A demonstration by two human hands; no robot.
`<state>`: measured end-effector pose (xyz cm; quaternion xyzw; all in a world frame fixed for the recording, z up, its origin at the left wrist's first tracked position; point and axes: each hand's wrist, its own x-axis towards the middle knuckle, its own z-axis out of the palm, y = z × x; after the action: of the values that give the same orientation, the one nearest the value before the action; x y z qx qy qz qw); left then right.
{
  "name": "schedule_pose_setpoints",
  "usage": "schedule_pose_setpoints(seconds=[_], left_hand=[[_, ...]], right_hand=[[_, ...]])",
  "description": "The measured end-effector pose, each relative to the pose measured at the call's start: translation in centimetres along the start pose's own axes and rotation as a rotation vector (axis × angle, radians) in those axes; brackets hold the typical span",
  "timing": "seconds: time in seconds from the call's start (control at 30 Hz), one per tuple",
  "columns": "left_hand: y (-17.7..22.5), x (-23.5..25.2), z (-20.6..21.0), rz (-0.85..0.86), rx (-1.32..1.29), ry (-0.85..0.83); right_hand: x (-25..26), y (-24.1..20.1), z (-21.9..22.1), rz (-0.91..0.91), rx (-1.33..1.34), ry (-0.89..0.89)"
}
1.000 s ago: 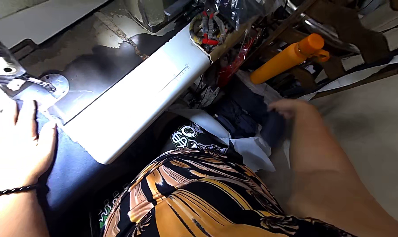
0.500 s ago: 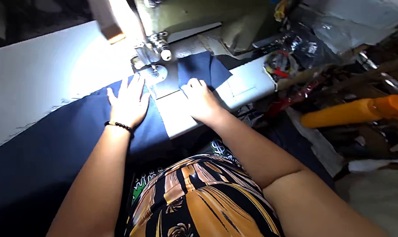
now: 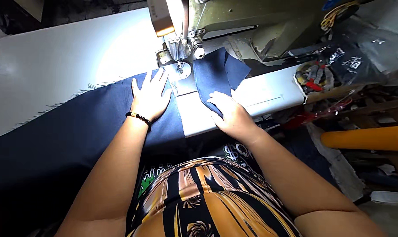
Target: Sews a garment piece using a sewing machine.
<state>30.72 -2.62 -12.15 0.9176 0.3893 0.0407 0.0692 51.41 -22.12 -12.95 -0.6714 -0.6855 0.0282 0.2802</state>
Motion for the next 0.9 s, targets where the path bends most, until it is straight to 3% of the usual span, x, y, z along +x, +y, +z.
schedule_pose_setpoints(seconds=[0.4, 0.6, 0.7, 0.77, 0.83, 0.9], left_hand=[[0.1, 0.2, -0.3, -0.002, 0.009, -0.033], [0.1, 0.4, -0.3, -0.009, 0.009, -0.046], [-0.1, 0.3, 0.1, 0.01, 0.024, -0.024], [-0.2, 0.1, 0.3, 0.038, 0.014, -0.006], [-0.1, -0.3, 0.5, 0.071, -0.006, 0.003], [0.0, -0.7, 0.6, 0.106, -0.086, 0.025]], right_hand=[[-3.5, 2.0, -1.4, 0.002, -0.009, 0.015], [-5.1, 4.0, -1.1, -0.081, 0.042, 0.067], [-5.0, 2.5, -0.9, -0.139, 0.136, 0.095], [-4.8, -1.6, -1.8, -0.241, 0.22, -0.109], [-2.9, -6.5, -3.0, -0.472, 0.539, -0.425], [0.5, -9.2, -2.6, -0.518, 0.746, -0.525]])
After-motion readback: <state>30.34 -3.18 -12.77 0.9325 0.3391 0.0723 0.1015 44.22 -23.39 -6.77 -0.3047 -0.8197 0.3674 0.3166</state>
